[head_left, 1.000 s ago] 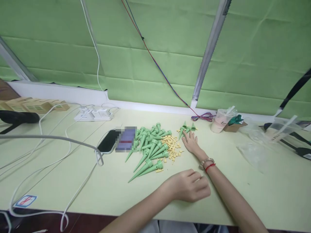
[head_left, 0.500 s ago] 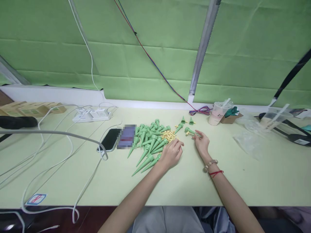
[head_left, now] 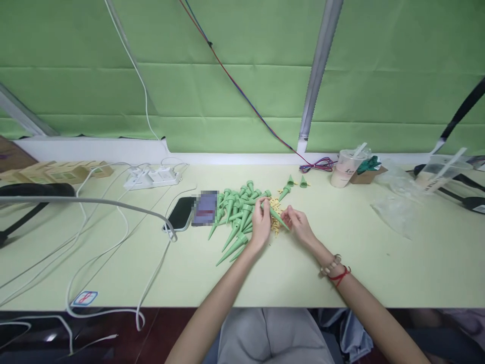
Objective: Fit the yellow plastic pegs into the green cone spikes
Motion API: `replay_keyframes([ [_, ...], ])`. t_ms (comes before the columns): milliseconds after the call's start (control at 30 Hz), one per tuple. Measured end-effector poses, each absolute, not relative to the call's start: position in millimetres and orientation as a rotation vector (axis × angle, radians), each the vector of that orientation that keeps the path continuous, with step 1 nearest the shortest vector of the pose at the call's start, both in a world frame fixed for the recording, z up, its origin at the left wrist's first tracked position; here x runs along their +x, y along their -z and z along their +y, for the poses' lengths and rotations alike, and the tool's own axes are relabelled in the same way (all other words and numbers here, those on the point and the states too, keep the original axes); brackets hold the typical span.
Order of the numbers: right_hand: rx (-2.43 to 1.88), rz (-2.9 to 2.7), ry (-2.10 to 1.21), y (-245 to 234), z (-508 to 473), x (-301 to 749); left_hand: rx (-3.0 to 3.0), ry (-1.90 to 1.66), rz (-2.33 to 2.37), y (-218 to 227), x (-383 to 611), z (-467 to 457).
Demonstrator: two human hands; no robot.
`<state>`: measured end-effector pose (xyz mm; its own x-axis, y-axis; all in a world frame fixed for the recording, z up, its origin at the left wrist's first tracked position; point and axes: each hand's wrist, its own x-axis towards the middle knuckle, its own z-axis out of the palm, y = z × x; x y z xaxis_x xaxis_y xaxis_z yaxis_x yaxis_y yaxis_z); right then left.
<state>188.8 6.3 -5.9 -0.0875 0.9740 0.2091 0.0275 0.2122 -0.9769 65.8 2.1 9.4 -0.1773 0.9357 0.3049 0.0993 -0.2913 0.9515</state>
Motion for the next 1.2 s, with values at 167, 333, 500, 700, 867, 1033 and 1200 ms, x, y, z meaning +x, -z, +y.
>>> replay_keyframes([
  [167, -1.100, -1.518, -0.697, 2.4, 2.3, 193.8, 1.633, -1.357, 1.132, -10.4, 76.7, -12.4],
  [333, -1.190, -1.479, -0.593, -2.7, -6.9, 188.8, 1.437, -1.347, 1.076, -8.6, 86.5, -21.9],
  [500, -1.168, -1.516, -0.615, -2.9, -11.7, 182.2, 0.995, -1.338, 1.002, -9.2, 93.6, -17.9],
  [700, -1.151, -1.711, -0.284, 5.0, -6.6, 187.3, 0.713, -0.919, 0.980, -18.5, 87.9, -18.9],
  [867, -1.052, -1.663, -0.485, 1.5, -5.0, 188.9, 0.955, -1.230, 1.013, -21.1, 82.3, -16.6],
  [1033, -0.970, -1.403, -0.964, -2.7, 0.2, 184.3, 1.295, -1.568, 1.146, -21.8, 73.1, -11.0],
  [1200, -0.965, -1.296, -1.124, 0.7, 3.4, 185.0, 1.306, -1.482, 1.126, -15.8, 71.0, -7.2],
])
